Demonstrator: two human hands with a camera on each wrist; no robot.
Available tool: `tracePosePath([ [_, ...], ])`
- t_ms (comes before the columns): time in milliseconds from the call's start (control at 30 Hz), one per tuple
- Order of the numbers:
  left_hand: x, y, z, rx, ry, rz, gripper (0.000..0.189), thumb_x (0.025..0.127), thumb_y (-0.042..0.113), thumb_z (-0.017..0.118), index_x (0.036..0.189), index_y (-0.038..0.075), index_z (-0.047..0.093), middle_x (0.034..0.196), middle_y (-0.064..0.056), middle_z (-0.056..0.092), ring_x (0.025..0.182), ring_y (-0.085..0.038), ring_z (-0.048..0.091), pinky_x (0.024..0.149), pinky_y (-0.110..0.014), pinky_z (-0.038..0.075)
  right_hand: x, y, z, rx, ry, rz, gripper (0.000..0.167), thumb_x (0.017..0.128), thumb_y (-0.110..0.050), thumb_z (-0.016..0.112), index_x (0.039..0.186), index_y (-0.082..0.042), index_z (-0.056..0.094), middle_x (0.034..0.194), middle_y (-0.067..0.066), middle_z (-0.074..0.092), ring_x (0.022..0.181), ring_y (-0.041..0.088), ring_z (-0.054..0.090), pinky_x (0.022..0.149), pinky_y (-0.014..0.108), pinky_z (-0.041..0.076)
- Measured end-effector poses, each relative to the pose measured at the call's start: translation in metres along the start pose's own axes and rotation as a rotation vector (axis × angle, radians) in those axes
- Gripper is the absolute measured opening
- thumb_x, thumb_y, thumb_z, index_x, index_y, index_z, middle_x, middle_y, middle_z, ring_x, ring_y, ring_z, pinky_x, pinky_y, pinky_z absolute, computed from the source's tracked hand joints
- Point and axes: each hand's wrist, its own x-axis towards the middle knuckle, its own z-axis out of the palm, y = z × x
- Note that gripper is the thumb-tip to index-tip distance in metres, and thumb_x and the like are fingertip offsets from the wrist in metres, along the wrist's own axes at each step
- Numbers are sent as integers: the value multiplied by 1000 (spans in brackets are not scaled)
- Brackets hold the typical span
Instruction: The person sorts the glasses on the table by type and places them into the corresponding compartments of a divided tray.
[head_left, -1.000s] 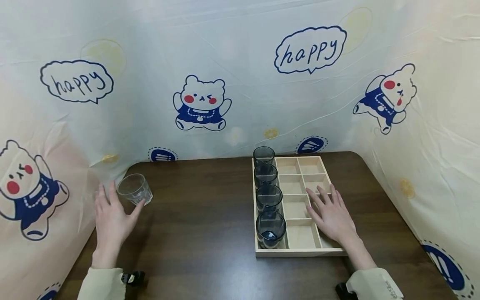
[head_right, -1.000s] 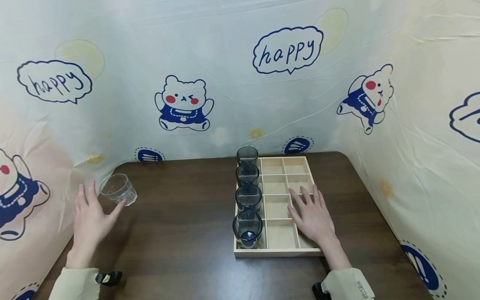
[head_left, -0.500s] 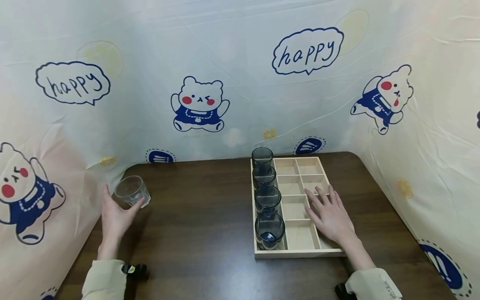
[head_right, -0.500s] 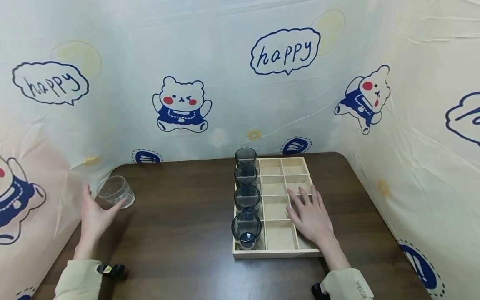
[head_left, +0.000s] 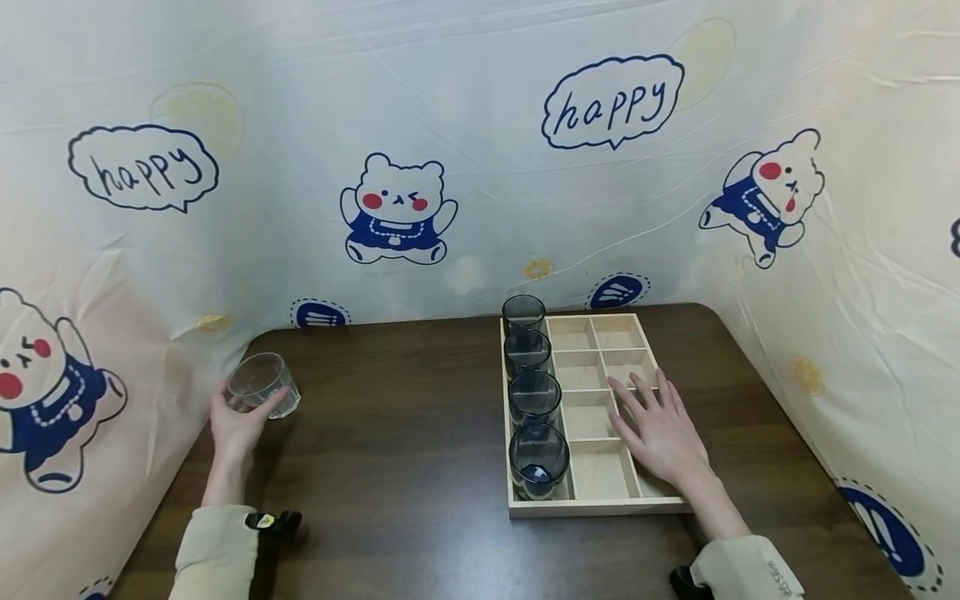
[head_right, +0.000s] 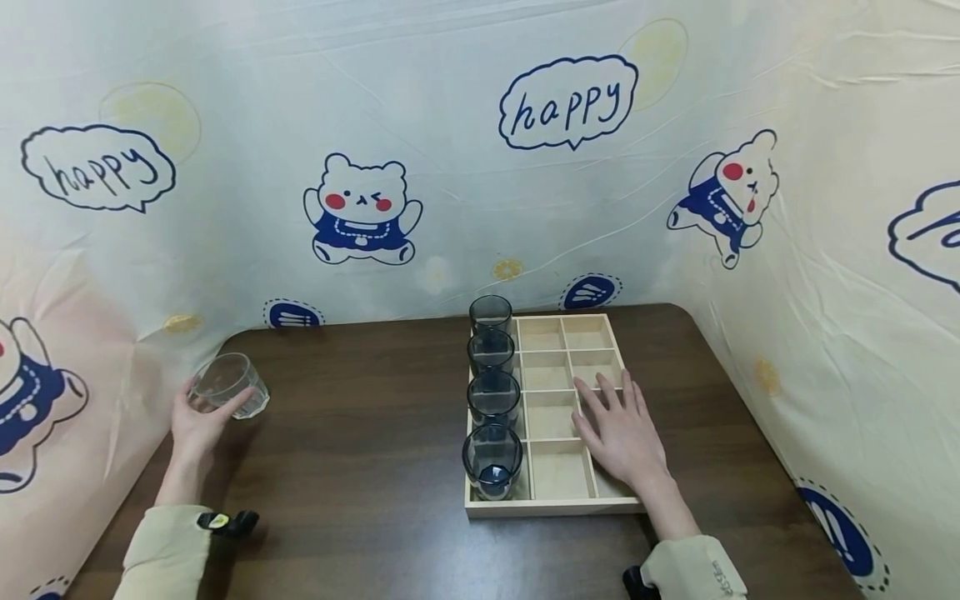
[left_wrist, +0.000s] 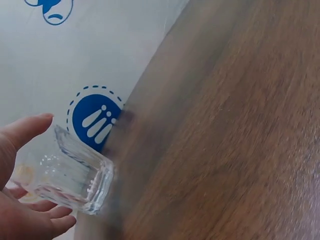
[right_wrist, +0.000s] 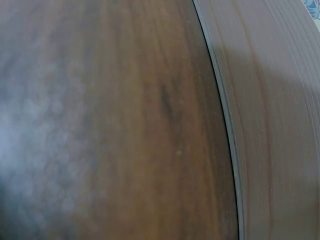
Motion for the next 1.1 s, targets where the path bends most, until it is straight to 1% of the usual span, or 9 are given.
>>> tracePosePath([
  [233, 6, -5, 8, 21, 26, 40, 112, 96, 24, 87, 177, 17, 11, 183, -14, 19, 166, -33, 24, 138, -49, 26, 1, 0, 1, -7, -5, 3, 63, 112, -49, 53, 169, -23, 44, 173, 26, 41, 164, 64, 16, 134, 73, 18],
  [367, 11, -7, 12, 17, 51, 35, 108, 95, 27, 88, 176, 17, 16, 180, -15, 26, 162, -31, 30, 136, -44, 30, 1, 0, 1, -10, -10, 7, 64, 112, -50, 53, 169, -24, 44, 174, 26, 41, 164, 64, 16, 134, 74, 18],
  [433, 13, -8, 13, 12, 69, 32, 105, 95, 28, 88, 175, 19, 21, 177, -15, 33, 158, -29, 36, 129, -35, 37, 1, 0, 1, -11, -11, 9, 64, 112, -50, 53, 169, -24, 44, 174, 26, 41, 164, 64, 16, 134, 74, 18],
  [500, 14, -8, 15, 3, 88, 23, 102, 93, 29, 90, 173, 21, 27, 172, -13, 40, 152, -26, 41, 116, -24, 44, 2, 0, 1, -11, -10, 10, 64, 112, -50, 53, 169, -24, 44, 174, 26, 41, 164, 64, 16, 134, 74, 18],
  [633, 15, -9, 17, -40, 127, 16, 97, 89, 29, 94, 168, 25, 38, 163, -9, 49, 141, -21, 48, 91, -12, 45, 1, 0, 1, -6, -10, 12, 64, 112, -50, 53, 170, -24, 44, 174, 26, 41, 165, 63, 15, 134, 73, 17],
  [700, 14, -9, 16, -57, 134, 10, 97, 88, 29, 95, 168, 27, 39, 162, -7, 51, 141, -21, 48, 91, -13, 46, 1, 0, 1, -7, -11, 12, 64, 112, -51, 53, 170, -24, 44, 174, 26, 41, 165, 63, 15, 134, 73, 17],
  [867, 8, -2, 18, -76, 132, -20, 98, 87, 32, 95, 168, 29, 40, 162, -5, 51, 145, -21, 46, 102, -17, 51, 2, 0, 0, -12, -6, 7, 63, 112, -50, 53, 169, -24, 45, 173, 26, 41, 164, 63, 16, 134, 74, 19],
  [1033, -1, 11, 23, -132, 92, -17, 100, 85, 28, 98, 167, 25, 42, 151, 1, 58, 137, -16, 53, 87, -7, 51, 1, 1, 0, -10, 0, 1, 63, 112, -49, 53, 169, -23, 45, 173, 26, 42, 164, 63, 16, 134, 73, 17],
  [1100, -6, 17, 27, -149, 64, -19, 98, 84, 27, 98, 166, 24, 44, 150, 2, 60, 133, -12, 57, 85, -6, 51, 0, 1, 0, -7, 0, 0, 63, 112, -50, 52, 169, -22, 46, 173, 26, 42, 165, 63, 16, 135, 73, 17],
])
